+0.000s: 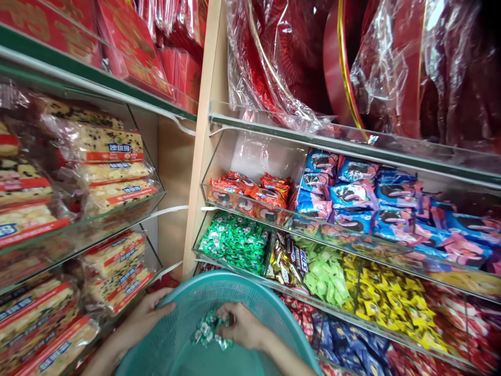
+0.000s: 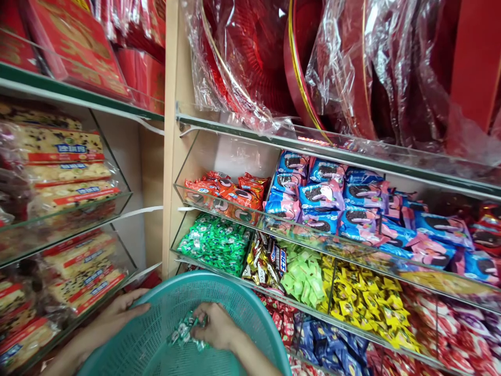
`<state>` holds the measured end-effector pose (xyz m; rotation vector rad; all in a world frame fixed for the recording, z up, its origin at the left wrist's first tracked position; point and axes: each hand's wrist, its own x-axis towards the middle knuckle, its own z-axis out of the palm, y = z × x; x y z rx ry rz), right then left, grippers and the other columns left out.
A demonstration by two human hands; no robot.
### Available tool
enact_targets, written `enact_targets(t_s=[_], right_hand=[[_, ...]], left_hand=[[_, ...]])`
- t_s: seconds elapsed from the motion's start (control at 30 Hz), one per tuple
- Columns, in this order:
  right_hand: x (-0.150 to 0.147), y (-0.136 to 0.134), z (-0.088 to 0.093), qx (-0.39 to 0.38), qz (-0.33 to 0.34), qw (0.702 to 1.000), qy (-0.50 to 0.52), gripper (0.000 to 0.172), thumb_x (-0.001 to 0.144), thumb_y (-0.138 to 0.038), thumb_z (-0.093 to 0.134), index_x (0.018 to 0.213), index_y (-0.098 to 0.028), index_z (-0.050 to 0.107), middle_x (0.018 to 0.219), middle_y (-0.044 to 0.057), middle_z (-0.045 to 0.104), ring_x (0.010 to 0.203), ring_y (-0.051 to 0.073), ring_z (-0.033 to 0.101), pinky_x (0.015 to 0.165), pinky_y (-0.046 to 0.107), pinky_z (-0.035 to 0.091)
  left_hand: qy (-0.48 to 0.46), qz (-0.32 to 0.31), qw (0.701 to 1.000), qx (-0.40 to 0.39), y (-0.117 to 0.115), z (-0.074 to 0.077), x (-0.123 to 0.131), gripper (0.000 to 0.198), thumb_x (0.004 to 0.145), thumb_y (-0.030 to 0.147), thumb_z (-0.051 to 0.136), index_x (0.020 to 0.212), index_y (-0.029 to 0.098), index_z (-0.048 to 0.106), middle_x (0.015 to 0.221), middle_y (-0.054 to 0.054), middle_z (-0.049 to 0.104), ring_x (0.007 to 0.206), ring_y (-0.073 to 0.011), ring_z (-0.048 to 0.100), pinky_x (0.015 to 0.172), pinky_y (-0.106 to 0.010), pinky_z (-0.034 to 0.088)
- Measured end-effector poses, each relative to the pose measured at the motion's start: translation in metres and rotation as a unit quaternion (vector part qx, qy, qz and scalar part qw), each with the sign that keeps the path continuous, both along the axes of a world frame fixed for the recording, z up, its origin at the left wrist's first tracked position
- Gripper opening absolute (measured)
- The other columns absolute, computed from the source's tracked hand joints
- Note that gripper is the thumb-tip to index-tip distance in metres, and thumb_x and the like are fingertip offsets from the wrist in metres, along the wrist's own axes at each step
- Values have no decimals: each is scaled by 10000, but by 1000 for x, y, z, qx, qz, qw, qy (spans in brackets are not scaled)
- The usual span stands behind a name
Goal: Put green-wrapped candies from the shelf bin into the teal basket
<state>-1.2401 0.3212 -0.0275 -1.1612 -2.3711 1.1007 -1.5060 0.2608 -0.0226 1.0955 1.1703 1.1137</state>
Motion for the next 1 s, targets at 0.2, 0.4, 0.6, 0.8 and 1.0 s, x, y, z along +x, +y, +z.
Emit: enact_targets(t_s=[0.2,0.4,0.6,0.8,1.0], right_hand=[[-2,3,-7,-90,-31,991,92,272,600,-284,710,844,-166,690,718,-31,576,593,74,463,548,202,336],[-2,7,-9,-257,-123,945,160,402,564,-447,736,802,-145,619,603,-42,571,462,70,508,437,198,296],[3,9,-9,-322,-169,911,196,470,450,-465,799,685,-168,520,495,-57,549,473,98,564,437,194,346],[4,4,-16,-368,-174,885,228,434,463,-425,786,687,-167,518,494,-36,579,497,114,604,488,206,417],[3,7,-15,-337,-194,901,193,229,569,-300,699,682,-161,556,493,-59,547,433,79,552,423,187,363]], left_hand=[[7,1,1000,13,1,-1,-2,439,702,456,737,1018,166,643,1002,-70,685,914,-284,621,805,-344,488],[8,-1,1000,1,1,2,0,447,707,454,736,1038,172,636,989,-60,690,921,-272,620,789,-320,493],[2,-7,1000,10,0,2,1,410,724,447,723,1030,184,648,990,-53,689,901,-265,625,792,-318,491],[-7,-9,1000,17,0,1,-1,375,728,424,727,1020,202,651,975,-37,694,902,-255,625,780,-298,492],[-23,-4,1000,-4,-1,5,2,396,713,441,735,1016,206,636,970,-36,698,864,-253,639,777,-313,497]])
